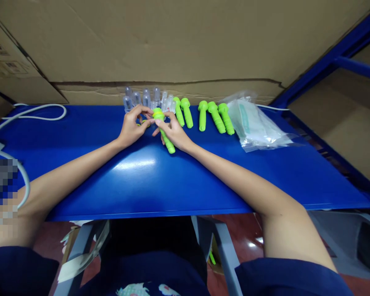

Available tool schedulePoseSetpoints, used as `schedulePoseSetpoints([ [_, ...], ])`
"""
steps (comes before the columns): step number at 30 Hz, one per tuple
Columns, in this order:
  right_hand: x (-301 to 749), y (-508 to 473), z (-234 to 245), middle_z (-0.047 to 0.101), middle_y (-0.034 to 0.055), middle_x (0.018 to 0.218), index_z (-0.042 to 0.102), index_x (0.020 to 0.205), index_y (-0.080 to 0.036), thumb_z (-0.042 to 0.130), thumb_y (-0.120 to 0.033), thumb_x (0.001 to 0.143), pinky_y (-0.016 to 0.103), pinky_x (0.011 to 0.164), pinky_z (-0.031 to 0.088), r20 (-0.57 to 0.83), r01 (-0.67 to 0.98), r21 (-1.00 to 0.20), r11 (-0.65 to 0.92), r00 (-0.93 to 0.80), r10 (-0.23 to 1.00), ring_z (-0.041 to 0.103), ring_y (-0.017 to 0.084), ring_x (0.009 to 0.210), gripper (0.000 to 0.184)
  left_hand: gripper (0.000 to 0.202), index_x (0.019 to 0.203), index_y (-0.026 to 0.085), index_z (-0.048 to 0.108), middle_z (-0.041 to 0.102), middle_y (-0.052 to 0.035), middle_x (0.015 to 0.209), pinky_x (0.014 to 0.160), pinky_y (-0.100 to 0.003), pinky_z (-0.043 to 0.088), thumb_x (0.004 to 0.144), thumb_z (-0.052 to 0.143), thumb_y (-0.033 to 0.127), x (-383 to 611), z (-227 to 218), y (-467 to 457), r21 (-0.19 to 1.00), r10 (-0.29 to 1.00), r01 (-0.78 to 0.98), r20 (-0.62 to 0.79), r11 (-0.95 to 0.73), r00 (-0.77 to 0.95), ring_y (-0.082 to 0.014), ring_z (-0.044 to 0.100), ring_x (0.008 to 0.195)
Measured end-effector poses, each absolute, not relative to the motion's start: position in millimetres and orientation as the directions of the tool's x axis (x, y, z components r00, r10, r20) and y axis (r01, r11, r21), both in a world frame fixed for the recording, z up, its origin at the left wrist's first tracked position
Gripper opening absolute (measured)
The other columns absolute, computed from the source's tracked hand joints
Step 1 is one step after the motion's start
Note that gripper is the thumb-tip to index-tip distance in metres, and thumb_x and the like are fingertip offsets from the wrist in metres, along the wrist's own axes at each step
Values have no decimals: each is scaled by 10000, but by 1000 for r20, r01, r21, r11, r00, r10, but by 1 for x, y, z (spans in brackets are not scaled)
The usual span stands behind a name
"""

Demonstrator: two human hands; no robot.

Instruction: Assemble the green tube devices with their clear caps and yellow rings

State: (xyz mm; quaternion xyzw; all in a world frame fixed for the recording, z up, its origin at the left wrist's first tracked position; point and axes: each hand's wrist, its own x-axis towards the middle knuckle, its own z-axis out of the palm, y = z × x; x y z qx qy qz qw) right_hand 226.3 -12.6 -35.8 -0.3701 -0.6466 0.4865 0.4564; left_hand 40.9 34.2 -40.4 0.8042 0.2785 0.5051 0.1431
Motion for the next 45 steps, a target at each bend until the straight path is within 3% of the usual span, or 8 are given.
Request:
schedulePoseSetpoints([
  [6, 227, -10, -40, 660, -91, 683, 311, 1080, -290, 736, -551, 862, 260, 355, 461, 221, 83, -962, 258, -312, 924, 531, 121, 387, 544, 327, 1025, 178, 670, 722, -70, 1011, 687, -265, 510, 938, 686, 493, 40, -41, 36, 512, 600, 318, 722, -798, 345, -161, 670, 843],
  [12, 228, -9, -41, 657, -72, 705, 310, 1090, -287, 721, -544, 869, 269, 357, 466, 235, 78, -959, 272, -314, 920, 534, 124, 395, 533, 32, 919, 178, 674, 726, -38, 906, 726, -267, 516, 904, 684, 205, 42, -42, 34, 483, 572, 309, 714, -820, 404, -154, 664, 817],
  [16, 228, -9, -41, 672, -68, 742, 312, 1084, -297, 713, -571, 875, 270, 354, 462, 259, 64, -954, 293, -316, 913, 529, 118, 401, 528, 82, 880, 174, 675, 716, -37, 879, 777, -291, 535, 879, 643, 98, 42, -40, 31, 419, 503, 278, 728, -865, 467, -161, 669, 818],
  [20, 227, -10, -41, 663, -72, 710, 317, 1113, -298, 701, -578, 884, 274, 365, 465, 268, 68, -951, 301, -299, 916, 532, 129, 405, 528, 13, 908, 180, 657, 707, -43, 893, 768, -299, 541, 920, 659, 185, 43, -41, 32, 426, 519, 300, 747, -853, 416, -165, 668, 816],
  [24, 227, -10, -42, 665, -62, 715, 308, 1154, -291, 665, -585, 912, 268, 382, 470, 272, 88, -946, 312, -304, 913, 535, 128, 412, 522, 201, 1013, 189, 637, 703, -60, 993, 722, -292, 532, 954, 674, 377, 43, -43, 36, 446, 536, 311, 776, -839, 332, -169, 674, 837],
  [29, 230, -9, -48, 719, -6, 905, 248, 1310, -287, 585, -575, 973, 255, 410, 487, 348, 127, -903, 410, -340, 874, 543, 104, 448, 557, 327, 1057, 188, 626, 697, -66, 1036, 748, -299, 534, 971, 633, 504, 41, -44, 38, 430, 530, 332, 784, -839, 323, -177, 681, 883],
  [34, 230, -11, -49, 722, 44, 975, 244, 1298, -273, 538, -600, 1000, 247, 465, 502, 410, 176, -850, 497, -370, 833, 599, 114, 539, 531, 302, 1055, 182, 640, 707, -66, 1030, 740, -295, 534, 984, 618, 474, 41, -43, 36, 439, 538, 329, 772, -836, 338, -173, 686, 871],
  [45, 228, -15, -41, 673, -41, 793, 262, 1184, -277, 622, -490, 972, 238, 431, 497, 385, 136, -874, 466, -392, 836, 601, 117, 489, 469, 236, 1020, 168, 666, 716, -52, 989, 664, -244, 502, 963, 674, 396, 41, -42, 37, 465, 556, 310, 749, -829, 361, -140, 667, 824],
])
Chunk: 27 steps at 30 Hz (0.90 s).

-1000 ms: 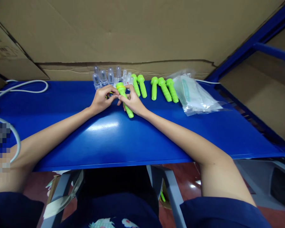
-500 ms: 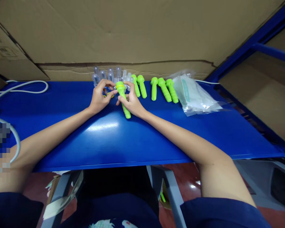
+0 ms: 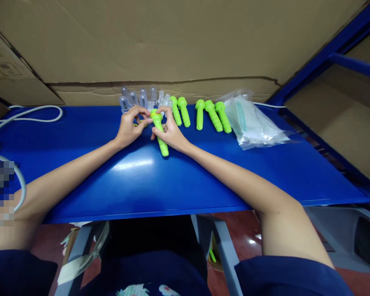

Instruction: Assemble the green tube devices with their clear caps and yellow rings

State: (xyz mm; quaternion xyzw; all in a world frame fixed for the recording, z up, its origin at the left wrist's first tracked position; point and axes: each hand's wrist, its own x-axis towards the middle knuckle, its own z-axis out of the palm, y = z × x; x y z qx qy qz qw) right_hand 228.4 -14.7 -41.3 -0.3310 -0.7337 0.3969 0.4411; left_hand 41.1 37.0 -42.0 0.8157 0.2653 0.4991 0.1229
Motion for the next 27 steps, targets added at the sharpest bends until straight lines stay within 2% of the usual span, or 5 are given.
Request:
schedulePoseSetpoints([
  [3, 228, -16, -40, 638, -70, 716, 260, 1150, -277, 633, -419, 964, 226, 409, 472, 364, 113, -893, 436, -392, 845, 577, 115, 455, 440, 203, 1014, 168, 668, 718, -46, 988, 663, -231, 493, 953, 692, 361, 41, -43, 38, 484, 571, 306, 732, -820, 371, -127, 662, 818],
  [8, 228, -18, -39, 640, -44, 767, 250, 1112, -272, 605, -363, 971, 238, 424, 484, 342, 89, -908, 410, -409, 846, 587, 117, 476, 393, 158, 1006, 168, 670, 728, -40, 986, 640, -214, 472, 937, 709, 304, 41, -43, 38, 497, 571, 280, 728, -821, 380, -115, 664, 804],
  [11, 228, -17, -40, 606, -73, 717, 246, 1100, -273, 604, -322, 955, 231, 425, 477, 347, 58, -913, 403, -408, 844, 588, 118, 478, 390, 155, 1005, 170, 664, 728, -34, 967, 623, -208, 460, 937, 711, 301, 41, -42, 37, 497, 563, 264, 736, -826, 375, -110, 667, 792],
  [19, 227, -13, -40, 573, -99, 667, 257, 1145, -271, 608, -302, 922, 219, 423, 446, 347, 4, -923, 384, -418, 839, 593, 124, 491, 417, 215, 987, 177, 646, 737, -33, 969, 616, -208, 452, 928, 730, 366, 39, -41, 37, 536, 600, 269, 716, -800, 359, -98, 661, 756],
  [27, 227, -13, -37, 565, -102, 685, 260, 1147, -271, 608, -301, 915, 233, 408, 433, 312, -11, -940, 342, -437, 844, 579, 120, 472, 419, 246, 977, 179, 649, 735, -30, 952, 616, -210, 450, 942, 710, 416, 38, -42, 37, 515, 596, 301, 721, -802, 355, -99, 656, 753],
])
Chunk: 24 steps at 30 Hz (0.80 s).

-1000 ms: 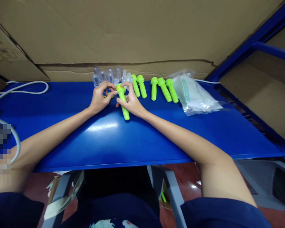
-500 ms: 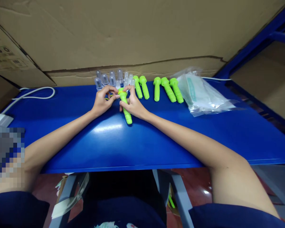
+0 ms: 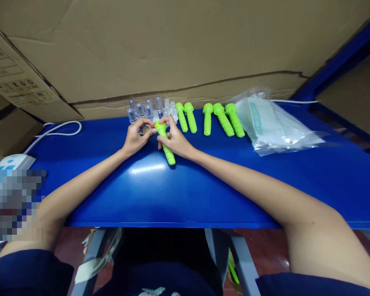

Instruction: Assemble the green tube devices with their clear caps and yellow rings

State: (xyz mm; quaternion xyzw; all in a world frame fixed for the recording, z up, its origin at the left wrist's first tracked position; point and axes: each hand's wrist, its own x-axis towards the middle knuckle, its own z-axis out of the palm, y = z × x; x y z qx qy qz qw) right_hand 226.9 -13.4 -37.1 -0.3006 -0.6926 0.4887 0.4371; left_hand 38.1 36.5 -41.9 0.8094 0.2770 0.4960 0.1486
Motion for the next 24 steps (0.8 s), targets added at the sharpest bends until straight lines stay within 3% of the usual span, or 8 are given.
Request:
schedulePoseSetpoints([
  [6, 225, -14, -38, 556, -113, 667, 259, 1117, -275, 597, -275, 903, 223, 408, 437, 324, -37, -939, 342, -433, 841, 570, 114, 473, 400, 279, 909, 179, 664, 715, -24, 860, 627, -227, 454, 966, 668, 452, 38, -38, 32, 484, 567, 296, 731, -823, 380, -112, 649, 740],
  [17, 227, -14, -41, 590, -85, 716, 246, 1109, -275, 626, -314, 923, 246, 440, 467, 344, 21, -924, 381, -388, 855, 588, 122, 507, 425, 244, 998, 186, 647, 730, -44, 970, 633, -219, 462, 953, 693, 421, 39, -43, 36, 508, 613, 349, 704, -788, 359, -114, 658, 787],
  [24, 227, -12, -44, 583, -95, 688, 239, 1093, -274, 635, -309, 913, 220, 426, 458, 355, 5, -923, 384, -372, 858, 599, 125, 494, 437, 123, 1013, 180, 640, 698, -41, 965, 765, -257, 515, 986, 641, 300, 39, -40, 31, 379, 472, 292, 787, -878, 398, -130, 656, 815],
])
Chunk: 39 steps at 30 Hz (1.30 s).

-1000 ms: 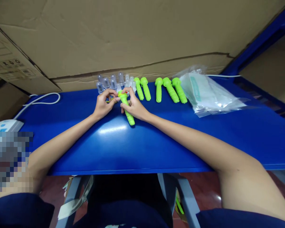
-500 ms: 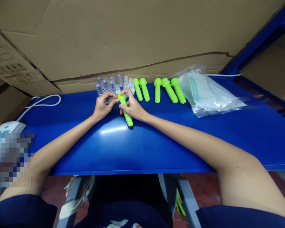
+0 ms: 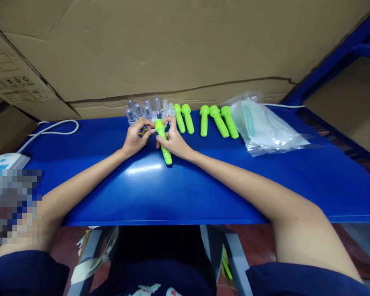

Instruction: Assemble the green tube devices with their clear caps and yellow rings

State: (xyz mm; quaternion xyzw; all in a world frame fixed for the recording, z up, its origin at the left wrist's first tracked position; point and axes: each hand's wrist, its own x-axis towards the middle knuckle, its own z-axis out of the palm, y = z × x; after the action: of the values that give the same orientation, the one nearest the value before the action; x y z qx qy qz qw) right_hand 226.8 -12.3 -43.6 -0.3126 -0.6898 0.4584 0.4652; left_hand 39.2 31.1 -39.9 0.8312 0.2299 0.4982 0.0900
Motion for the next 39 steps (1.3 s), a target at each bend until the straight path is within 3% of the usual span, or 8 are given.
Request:
schedulePoseSetpoints([
  [9, 225, -15, -42, 587, -100, 679, 238, 1088, -280, 647, -372, 898, 231, 410, 439, 361, 27, -916, 399, -375, 854, 570, 118, 462, 460, 129, 1060, 190, 615, 677, -62, 987, 791, -299, 527, 997, 614, 303, 39, -39, 28, 292, 398, 295, 813, -910, 425, -159, 652, 863],
  [17, 226, -13, -45, 582, -92, 706, 232, 1073, -280, 634, -344, 900, 228, 408, 423, 364, 53, -914, 403, -336, 869, 551, 107, 452, 442, 236, 1035, 190, 610, 683, -59, 969, 771, -301, 545, 1006, 587, 423, 40, -41, 31, 371, 481, 320, 776, -871, 408, -165, 669, 868],
  [28, 227, -12, -43, 657, -16, 800, 257, 1158, -282, 669, -465, 918, 288, 480, 539, 359, 102, -906, 410, -324, 875, 623, 147, 529, 511, 311, 1066, 192, 637, 687, -78, 1008, 707, -287, 535, 1012, 563, 490, 39, -40, 32, 370, 492, 339, 761, -865, 423, -171, 675, 874],
  [39, 227, -19, -36, 599, -40, 764, 266, 1209, -300, 598, -612, 937, 276, 457, 469, 339, 133, -906, 401, -337, 878, 553, 144, 521, 530, 369, 1097, 201, 645, 701, -78, 1032, 689, -292, 532, 985, 589, 548, 41, -39, 31, 443, 548, 327, 731, -835, 407, -180, 683, 873],
])
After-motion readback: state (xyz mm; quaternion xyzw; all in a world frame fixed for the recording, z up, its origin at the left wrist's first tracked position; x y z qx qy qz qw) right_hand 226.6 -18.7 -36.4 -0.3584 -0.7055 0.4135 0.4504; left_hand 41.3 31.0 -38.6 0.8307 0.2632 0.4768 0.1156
